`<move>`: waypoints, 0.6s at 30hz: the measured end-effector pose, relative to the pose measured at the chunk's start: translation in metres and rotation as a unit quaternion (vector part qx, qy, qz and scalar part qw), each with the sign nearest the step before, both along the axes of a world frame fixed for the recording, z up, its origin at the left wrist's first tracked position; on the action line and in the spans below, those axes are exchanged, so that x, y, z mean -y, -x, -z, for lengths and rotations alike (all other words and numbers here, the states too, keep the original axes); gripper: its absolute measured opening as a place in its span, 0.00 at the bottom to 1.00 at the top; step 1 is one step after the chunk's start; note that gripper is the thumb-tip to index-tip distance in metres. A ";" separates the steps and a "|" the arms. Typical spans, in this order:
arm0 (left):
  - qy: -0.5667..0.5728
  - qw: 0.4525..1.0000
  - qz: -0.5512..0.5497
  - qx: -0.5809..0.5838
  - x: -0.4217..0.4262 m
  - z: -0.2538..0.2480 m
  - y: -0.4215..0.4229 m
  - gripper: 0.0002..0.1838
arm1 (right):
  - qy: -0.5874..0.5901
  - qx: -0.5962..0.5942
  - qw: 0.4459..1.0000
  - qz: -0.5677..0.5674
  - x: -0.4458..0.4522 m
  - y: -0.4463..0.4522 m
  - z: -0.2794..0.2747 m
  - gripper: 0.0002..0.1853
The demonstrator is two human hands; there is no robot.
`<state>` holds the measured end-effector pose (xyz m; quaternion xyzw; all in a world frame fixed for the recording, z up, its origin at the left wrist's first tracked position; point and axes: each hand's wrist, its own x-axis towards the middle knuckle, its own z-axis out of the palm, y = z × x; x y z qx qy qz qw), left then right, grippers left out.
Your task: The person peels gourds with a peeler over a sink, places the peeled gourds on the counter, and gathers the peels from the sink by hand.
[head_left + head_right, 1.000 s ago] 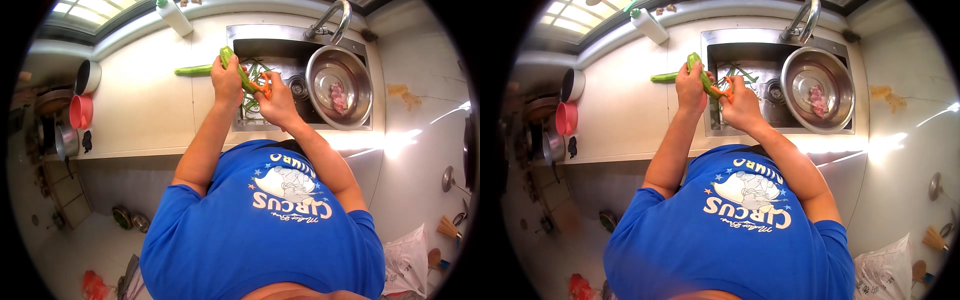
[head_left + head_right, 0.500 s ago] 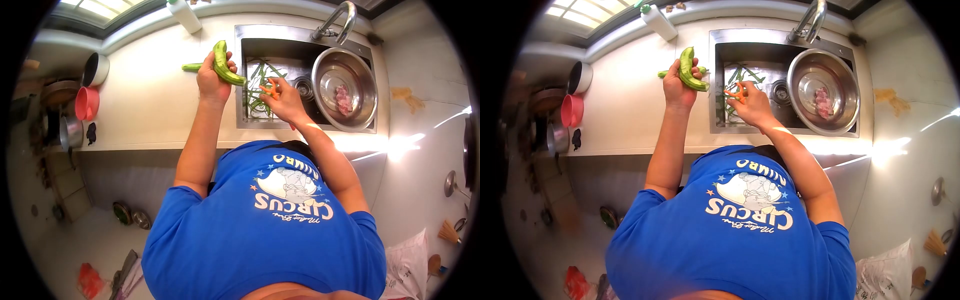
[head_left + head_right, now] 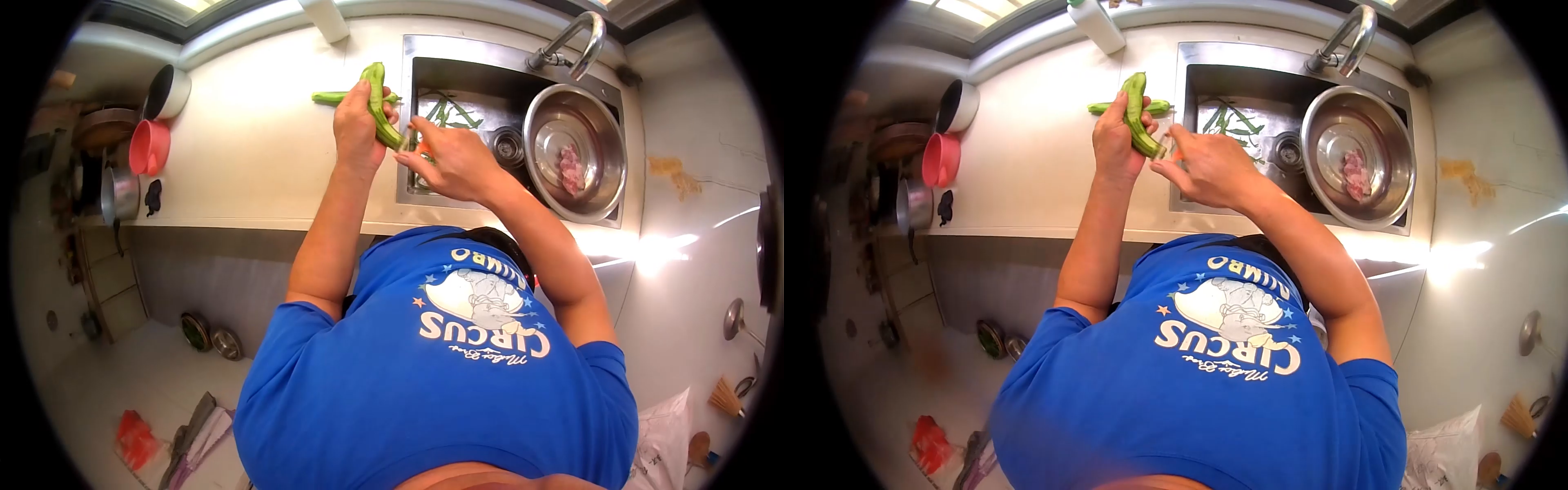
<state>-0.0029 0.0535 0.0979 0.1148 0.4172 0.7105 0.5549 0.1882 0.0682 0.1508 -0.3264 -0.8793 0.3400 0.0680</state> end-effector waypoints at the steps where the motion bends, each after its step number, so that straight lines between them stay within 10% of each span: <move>1: -0.008 1.000 -0.017 -0.005 0.000 -0.002 0.007 0.17 | 0.017 0.029 0.999 -0.009 0.001 -0.004 -0.001 0.31; 18: 0.030 0.996 0.019 -0.082 -0.008 -0.022 -0.002 0.16 | -0.156 -0.112 0.981 0.005 0.005 -0.005 -0.003 0.31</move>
